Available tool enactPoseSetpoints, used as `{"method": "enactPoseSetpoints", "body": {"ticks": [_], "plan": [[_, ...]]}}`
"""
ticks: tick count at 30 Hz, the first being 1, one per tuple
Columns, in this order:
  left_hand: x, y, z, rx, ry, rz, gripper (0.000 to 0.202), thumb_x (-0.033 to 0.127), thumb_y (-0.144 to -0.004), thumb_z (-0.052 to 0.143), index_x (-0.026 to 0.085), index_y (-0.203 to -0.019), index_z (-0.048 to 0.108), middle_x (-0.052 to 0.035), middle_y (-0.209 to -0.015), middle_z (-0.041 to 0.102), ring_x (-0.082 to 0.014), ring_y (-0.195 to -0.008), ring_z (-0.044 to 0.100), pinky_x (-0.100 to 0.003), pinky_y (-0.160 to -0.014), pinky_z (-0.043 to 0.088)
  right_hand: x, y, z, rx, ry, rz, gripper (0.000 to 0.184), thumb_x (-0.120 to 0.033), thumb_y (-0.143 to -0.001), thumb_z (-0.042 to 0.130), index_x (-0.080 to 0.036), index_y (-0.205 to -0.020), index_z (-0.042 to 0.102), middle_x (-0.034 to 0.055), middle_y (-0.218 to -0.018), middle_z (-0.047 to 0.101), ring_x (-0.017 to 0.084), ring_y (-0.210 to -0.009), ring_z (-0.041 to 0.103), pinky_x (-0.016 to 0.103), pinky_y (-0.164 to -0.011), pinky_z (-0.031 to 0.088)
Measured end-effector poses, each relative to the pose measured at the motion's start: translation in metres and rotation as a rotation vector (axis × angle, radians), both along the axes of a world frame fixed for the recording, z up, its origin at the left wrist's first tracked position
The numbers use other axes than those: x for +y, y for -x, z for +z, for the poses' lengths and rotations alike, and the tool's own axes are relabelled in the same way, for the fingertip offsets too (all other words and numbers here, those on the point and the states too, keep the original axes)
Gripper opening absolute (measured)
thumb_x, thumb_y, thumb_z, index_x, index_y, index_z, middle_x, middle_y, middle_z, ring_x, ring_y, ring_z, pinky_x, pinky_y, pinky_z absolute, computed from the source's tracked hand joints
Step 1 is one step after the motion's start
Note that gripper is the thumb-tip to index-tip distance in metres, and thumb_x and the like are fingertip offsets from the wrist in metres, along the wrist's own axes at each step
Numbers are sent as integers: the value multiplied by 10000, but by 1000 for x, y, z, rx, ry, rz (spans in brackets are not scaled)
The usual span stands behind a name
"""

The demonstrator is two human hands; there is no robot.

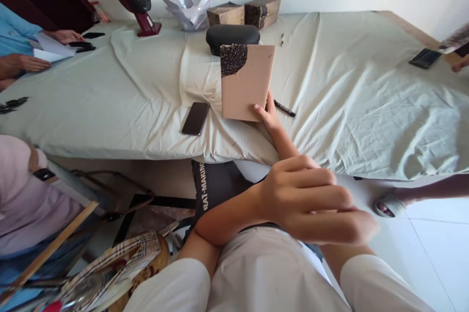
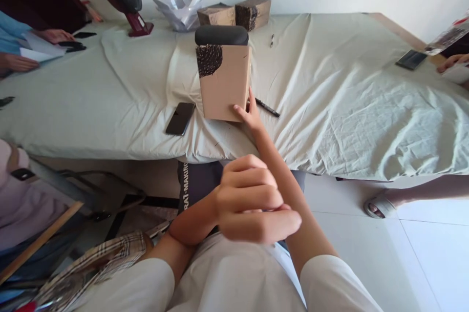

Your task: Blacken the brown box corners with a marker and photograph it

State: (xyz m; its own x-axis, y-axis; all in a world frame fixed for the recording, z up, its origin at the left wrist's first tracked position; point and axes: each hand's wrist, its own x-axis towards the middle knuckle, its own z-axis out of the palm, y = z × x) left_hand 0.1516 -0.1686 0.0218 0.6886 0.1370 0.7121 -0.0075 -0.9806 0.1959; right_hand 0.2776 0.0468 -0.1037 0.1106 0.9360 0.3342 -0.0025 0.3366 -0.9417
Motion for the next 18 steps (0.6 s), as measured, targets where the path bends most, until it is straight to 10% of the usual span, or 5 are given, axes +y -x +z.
{"method": "enactPoseSetpoints", "body": {"ticks": [7,12,18], "plan": [[-19,-6,-15,133,-63,-345,349,145,-1086,444,246,-891,715,35,-718,680,-133,-630,570,-354,-689,424,13,-3,-10,-33,-63,-25,1426,-966,-644,757,-236,-1754,241,139,-1733,470,435,-1647,376,559,-1353,368],[-31,12,-49,405,303,-639,157,201,-999,522,212,-944,669,-4,-773,724,-172,-754,680,-340,-686,456,20,-8,-17,-63,-106,-28,1315,-932,-700,755,-283,-1740,279,123,-1697,517,396,-1587,487,555,-1286,436],[-15,66,-62,689,769,-795,585,466,-855,841,226,-1369,701,-111,-1572,661,-344,-1456,625,-434,-1257,457,22,-9,-21,-62,-99,-34,1411,-959,-674,720,-216,-1760,210,162,-1671,543,380,-1553,527,582,-1251,435]]}}
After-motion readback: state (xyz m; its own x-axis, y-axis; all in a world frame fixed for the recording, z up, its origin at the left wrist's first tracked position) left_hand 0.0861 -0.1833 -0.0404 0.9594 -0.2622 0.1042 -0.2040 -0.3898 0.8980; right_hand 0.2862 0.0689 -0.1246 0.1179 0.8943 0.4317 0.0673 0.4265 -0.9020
